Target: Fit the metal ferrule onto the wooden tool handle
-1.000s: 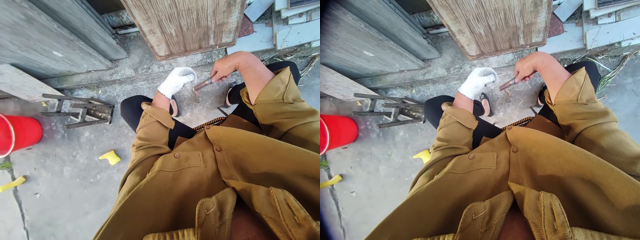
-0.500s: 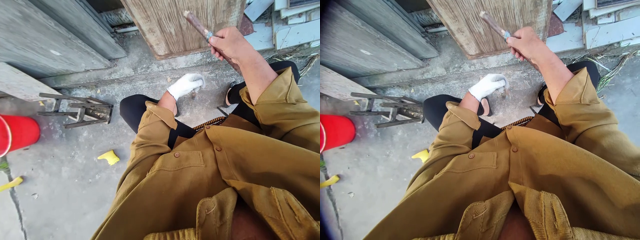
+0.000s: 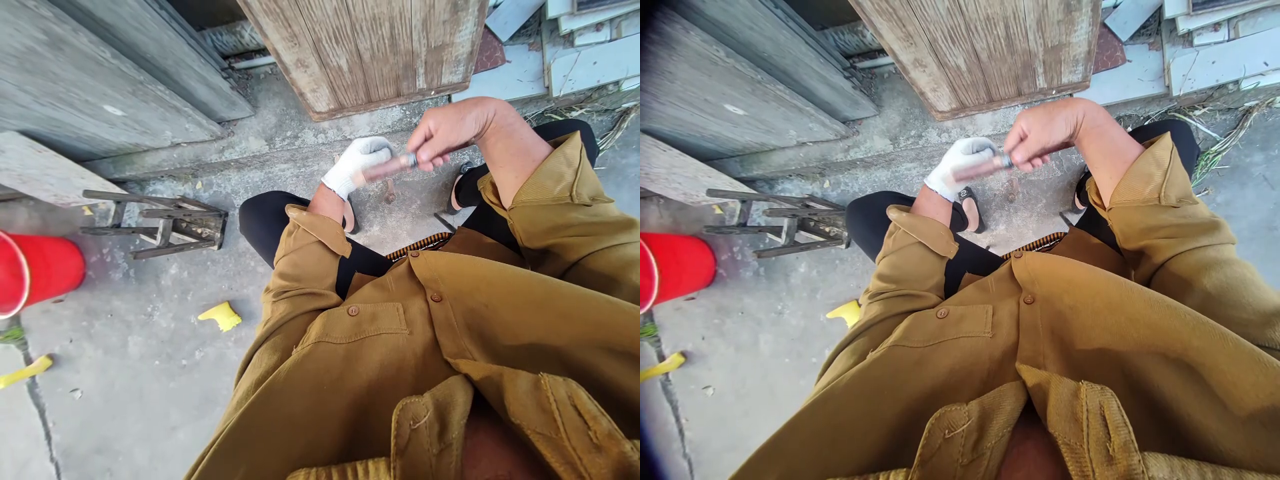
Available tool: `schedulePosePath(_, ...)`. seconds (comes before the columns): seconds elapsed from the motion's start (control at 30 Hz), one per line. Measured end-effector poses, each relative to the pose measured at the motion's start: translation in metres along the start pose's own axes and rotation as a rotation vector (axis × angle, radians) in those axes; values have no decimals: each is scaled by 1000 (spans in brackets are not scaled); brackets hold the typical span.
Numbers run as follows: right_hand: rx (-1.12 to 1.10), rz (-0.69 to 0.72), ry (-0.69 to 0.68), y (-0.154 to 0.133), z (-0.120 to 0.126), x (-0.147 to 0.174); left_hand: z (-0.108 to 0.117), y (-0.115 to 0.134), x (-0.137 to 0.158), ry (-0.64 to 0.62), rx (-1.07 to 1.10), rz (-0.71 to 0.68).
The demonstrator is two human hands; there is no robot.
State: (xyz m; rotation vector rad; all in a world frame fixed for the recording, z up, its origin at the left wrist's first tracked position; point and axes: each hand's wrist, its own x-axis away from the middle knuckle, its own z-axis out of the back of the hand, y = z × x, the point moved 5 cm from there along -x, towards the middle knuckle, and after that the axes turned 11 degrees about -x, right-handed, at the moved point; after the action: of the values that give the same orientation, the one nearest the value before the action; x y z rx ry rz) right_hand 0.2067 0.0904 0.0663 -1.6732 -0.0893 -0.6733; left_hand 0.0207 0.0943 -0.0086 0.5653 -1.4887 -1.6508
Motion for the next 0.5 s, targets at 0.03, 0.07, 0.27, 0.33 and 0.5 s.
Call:
schedulePosePath(0.03, -52, 78, 159, -6, 7, 4, -4, 0, -1, 39, 42, 1)
schedulePosePath(0.07, -97, 131, 334, -11, 13, 8, -11, 0, -2, -4, 46, 5)
schedulePosePath(0.27, -223, 58, 909, -16, 26, 17, -40, 12, -1, -197, -51, 53)
schedulePosePath(0.33, 82, -168, 913, -11, 31, 12, -39, 19, 2, -222, -107, 41)
schedulePosePath(0.5, 553, -536, 539, 9, 29, -3, -21, 21, 5, -153, -226, 18)
